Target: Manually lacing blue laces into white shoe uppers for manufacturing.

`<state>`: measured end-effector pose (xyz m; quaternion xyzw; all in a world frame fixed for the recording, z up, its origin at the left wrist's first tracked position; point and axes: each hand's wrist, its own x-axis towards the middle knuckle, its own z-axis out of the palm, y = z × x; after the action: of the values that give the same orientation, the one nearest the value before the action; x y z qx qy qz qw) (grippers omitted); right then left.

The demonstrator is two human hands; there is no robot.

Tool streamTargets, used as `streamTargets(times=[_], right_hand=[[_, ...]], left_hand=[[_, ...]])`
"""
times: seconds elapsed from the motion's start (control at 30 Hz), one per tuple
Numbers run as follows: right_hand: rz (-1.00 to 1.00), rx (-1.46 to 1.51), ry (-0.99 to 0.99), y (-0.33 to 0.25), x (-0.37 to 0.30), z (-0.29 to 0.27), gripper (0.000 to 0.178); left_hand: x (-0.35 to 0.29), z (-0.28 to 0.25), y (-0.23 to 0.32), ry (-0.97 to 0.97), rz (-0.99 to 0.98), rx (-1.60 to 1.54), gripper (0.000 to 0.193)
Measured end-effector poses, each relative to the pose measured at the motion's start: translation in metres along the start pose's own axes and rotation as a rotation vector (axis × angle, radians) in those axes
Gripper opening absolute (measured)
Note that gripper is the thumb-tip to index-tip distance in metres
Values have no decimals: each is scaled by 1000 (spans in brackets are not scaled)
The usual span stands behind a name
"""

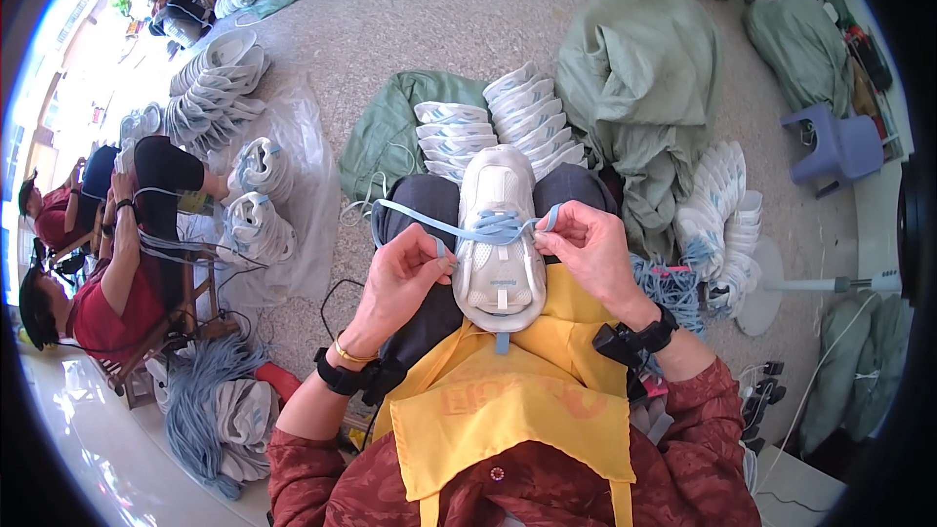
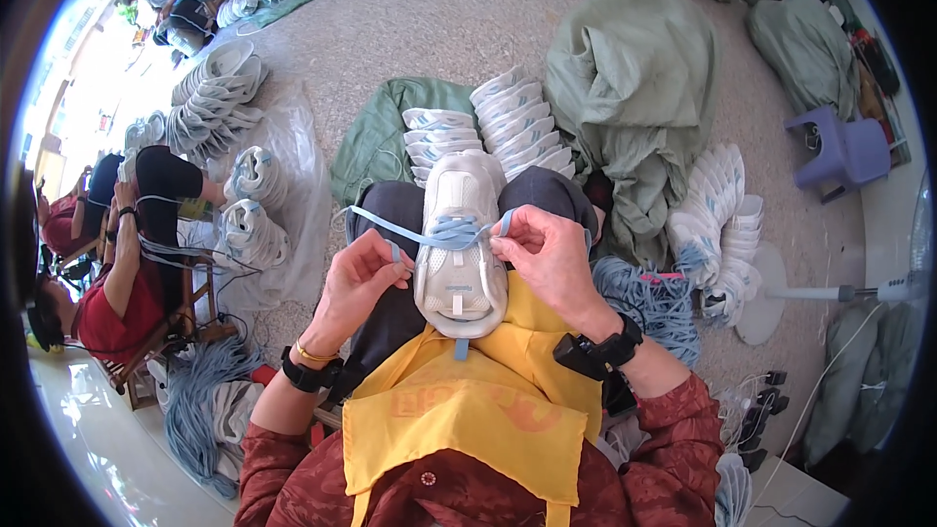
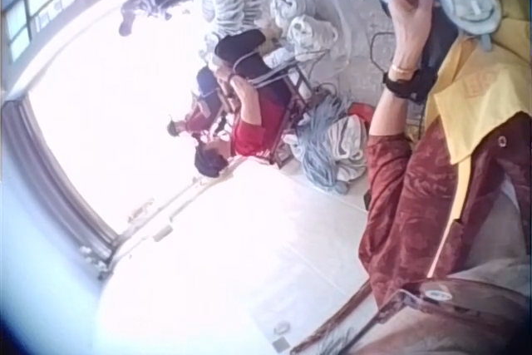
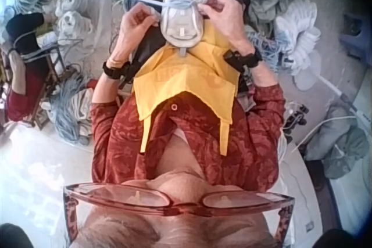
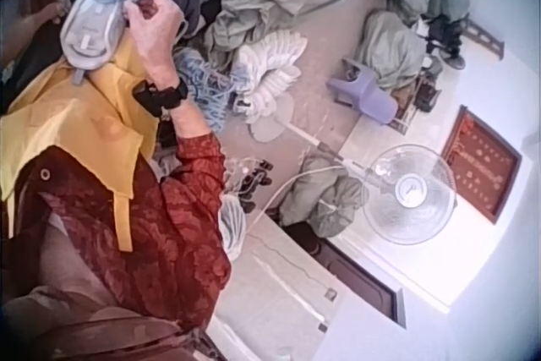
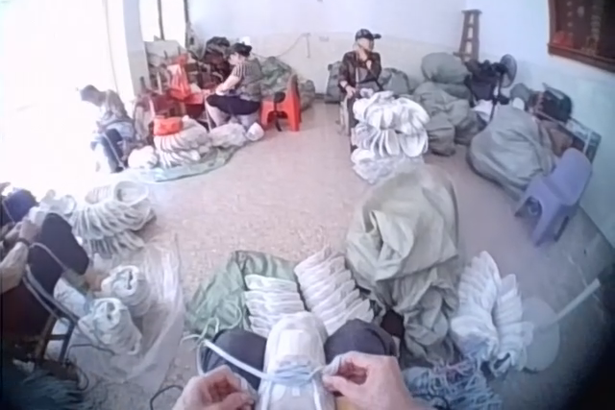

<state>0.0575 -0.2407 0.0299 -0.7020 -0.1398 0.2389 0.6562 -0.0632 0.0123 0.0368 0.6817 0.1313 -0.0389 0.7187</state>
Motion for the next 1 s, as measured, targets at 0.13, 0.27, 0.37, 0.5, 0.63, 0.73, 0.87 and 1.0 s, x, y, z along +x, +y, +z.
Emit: streamTargets(times=[0.13, 0.27, 0.37, 0.5, 0.63, 0.73, 0.87, 1.0], right_hand=[[-36, 3, 21, 3, 1, 2, 8], [-40, 53, 58, 3, 1, 4, 7], [-41, -70, 15, 0, 0, 4, 5], [-180, -312, 59, -1, -4, 8, 9], [-391, -602, 82, -6, -9, 11, 8], [-426, -583, 88, -10, -10, 13, 6], [-401, -576, 56, -14, -7, 13, 7], [-422, -602, 79, -15, -7, 16, 8]], left_hand=[[3, 1, -2, -13, -5, -30, 8], [6, 3, 0, 13, -29, -29, 8], [8, 1, -5, 26, -18, -13, 8], [10, 3, -6, 63, -37, -44, 10], [15, 7, -7, 117, 11, -64, 17], [19, 8, -12, 145, 21, -75, 17], [24, 11, -20, 140, 77, -136, 17], [26, 11, -24, 127, 75, -130, 14]])
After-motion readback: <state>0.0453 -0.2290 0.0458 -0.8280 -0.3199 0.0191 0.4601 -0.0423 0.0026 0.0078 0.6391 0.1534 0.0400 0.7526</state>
